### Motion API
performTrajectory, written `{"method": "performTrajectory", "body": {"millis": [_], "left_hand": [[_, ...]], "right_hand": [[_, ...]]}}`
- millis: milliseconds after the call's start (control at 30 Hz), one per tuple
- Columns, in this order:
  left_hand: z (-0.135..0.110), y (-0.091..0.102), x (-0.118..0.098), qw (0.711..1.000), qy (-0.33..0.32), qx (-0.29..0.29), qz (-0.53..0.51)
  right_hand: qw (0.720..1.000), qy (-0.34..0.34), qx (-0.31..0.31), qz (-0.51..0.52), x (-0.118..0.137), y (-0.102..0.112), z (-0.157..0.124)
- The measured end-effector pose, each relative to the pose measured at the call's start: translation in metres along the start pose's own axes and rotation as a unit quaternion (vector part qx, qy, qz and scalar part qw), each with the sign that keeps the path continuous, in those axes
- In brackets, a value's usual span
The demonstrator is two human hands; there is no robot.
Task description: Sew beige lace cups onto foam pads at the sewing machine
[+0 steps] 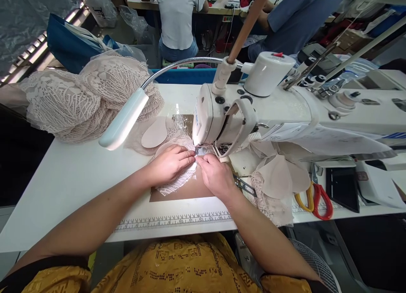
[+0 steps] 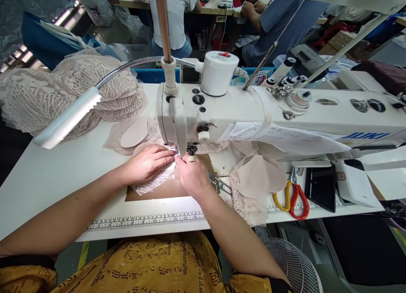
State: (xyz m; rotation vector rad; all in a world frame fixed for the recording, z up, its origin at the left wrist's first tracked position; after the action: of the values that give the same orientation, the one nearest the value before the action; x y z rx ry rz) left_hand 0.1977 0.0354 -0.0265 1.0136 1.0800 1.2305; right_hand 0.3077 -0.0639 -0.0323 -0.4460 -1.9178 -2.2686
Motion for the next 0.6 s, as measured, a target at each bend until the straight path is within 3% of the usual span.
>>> {"method": "performTrajectory", "body": {"millis": [300, 600], "left_hand": [[0.0016, 0.0019, 0.0008, 1.000, -0.014, -0.017, 0.002], [0.0040, 0.0036, 0.0064, 0.999, 0.018, -0.028, 0.006]], "right_hand": [[1.000, 0.011, -0.010, 0.018, -0.0013, 0.0022, -0.0010], [1.000, -0.008, -0.008, 0.027, -0.0048, -0.0026, 0.0003]]}}
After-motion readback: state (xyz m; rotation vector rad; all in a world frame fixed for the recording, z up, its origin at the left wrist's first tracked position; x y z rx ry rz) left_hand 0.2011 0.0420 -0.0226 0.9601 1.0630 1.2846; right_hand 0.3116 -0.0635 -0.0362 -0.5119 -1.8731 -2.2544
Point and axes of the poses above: each hand's wrist, its own z-axis towards the middle knuckle, its own y-axis out of the back of the hand, x = y × z, the point moved 5 cm from there along z, towards the middle knuckle, and after that the axes turned 9 degrees about z, right-handed, at the moved point
